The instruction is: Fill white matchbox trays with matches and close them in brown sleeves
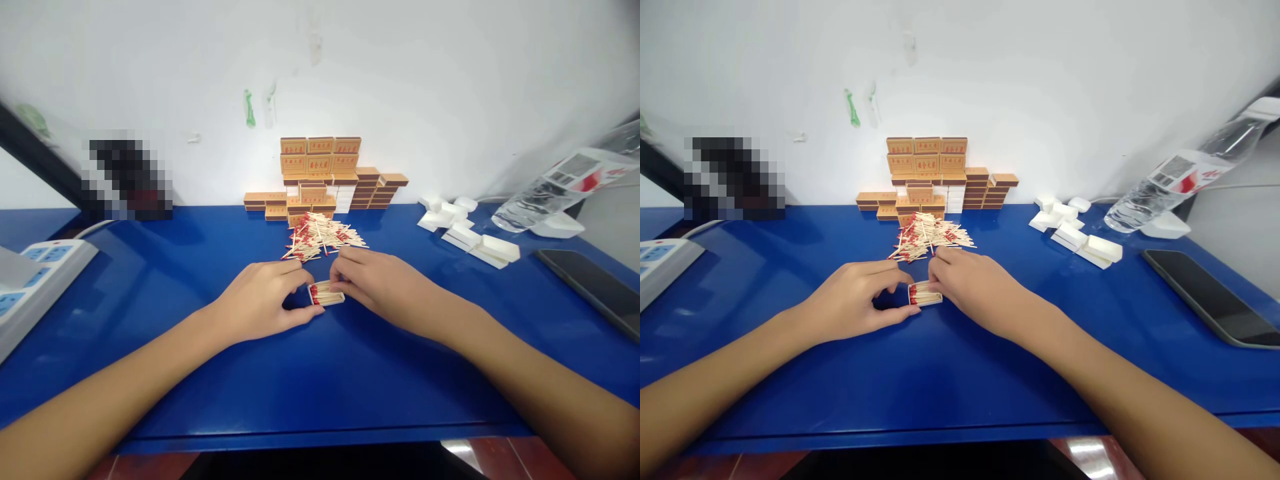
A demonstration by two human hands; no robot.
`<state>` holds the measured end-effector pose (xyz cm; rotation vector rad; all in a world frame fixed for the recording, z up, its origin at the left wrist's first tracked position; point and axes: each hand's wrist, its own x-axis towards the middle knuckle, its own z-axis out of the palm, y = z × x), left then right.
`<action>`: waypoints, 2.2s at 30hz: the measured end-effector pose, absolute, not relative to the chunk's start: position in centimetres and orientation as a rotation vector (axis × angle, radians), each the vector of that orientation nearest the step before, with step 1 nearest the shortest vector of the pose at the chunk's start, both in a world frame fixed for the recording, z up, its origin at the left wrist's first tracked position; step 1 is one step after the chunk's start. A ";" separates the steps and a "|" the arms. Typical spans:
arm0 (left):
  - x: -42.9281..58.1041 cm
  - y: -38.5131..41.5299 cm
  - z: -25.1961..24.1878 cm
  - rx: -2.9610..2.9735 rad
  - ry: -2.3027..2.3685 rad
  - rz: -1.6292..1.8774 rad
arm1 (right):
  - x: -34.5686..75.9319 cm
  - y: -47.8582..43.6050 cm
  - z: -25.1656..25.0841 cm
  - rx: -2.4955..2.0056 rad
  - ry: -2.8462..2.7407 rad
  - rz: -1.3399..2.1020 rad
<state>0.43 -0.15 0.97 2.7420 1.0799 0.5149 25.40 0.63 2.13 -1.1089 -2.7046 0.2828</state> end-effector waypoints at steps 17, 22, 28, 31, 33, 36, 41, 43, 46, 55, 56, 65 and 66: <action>0.3 -0.2 0.9 2.767 1.047 0.555 | 28.0 4.7 0.7 -1.259 -2.436 0.216; 0.3 -0.3 1.1 2.765 1.052 0.543 | 27.8 5.6 0.0 -1.284 -2.414 0.239; 0.3 -0.3 1.1 2.776 1.042 0.550 | 27.9 5.5 0.5 -1.289 -2.468 0.395; 0.3 -0.2 1.1 2.768 1.056 0.549 | 28.4 5.0 1.1 -1.251 -2.491 0.414; 0.3 -0.2 1.0 2.759 1.072 0.549 | 28.5 4.6 1.5 -1.236 -2.489 0.404; 0.3 -0.2 1.0 2.754 1.088 0.556 | 28.3 3.8 2.1 -1.219 -2.498 0.396; 0.3 -0.1 1.0 2.749 1.099 0.532 | 27.5 3.3 1.9 -1.285 -2.509 0.349; 0.3 -0.1 1.1 2.750 1.101 0.520 | 27.4 3.3 1.7 -1.301 -2.530 0.371; 0.3 -0.1 1.2 2.756 1.097 0.528 | 27.5 3.2 1.7 -1.298 -2.582 0.445; 0.4 -0.2 1.1 2.763 1.038 0.496 | 25.3 1.7 1.6 -1.379 -2.451 0.483; 0.4 -0.2 1.2 2.766 1.038 0.493 | 25.1 1.6 1.5 -1.404 -2.444 0.475; 0.1 -0.1 1.4 2.799 1.025 0.461 | 25.1 1.9 1.2 -1.398 -2.418 0.494; 0.1 -0.1 1.5 2.805 1.013 0.442 | 25.1 1.9 1.2 -1.403 -2.414 0.494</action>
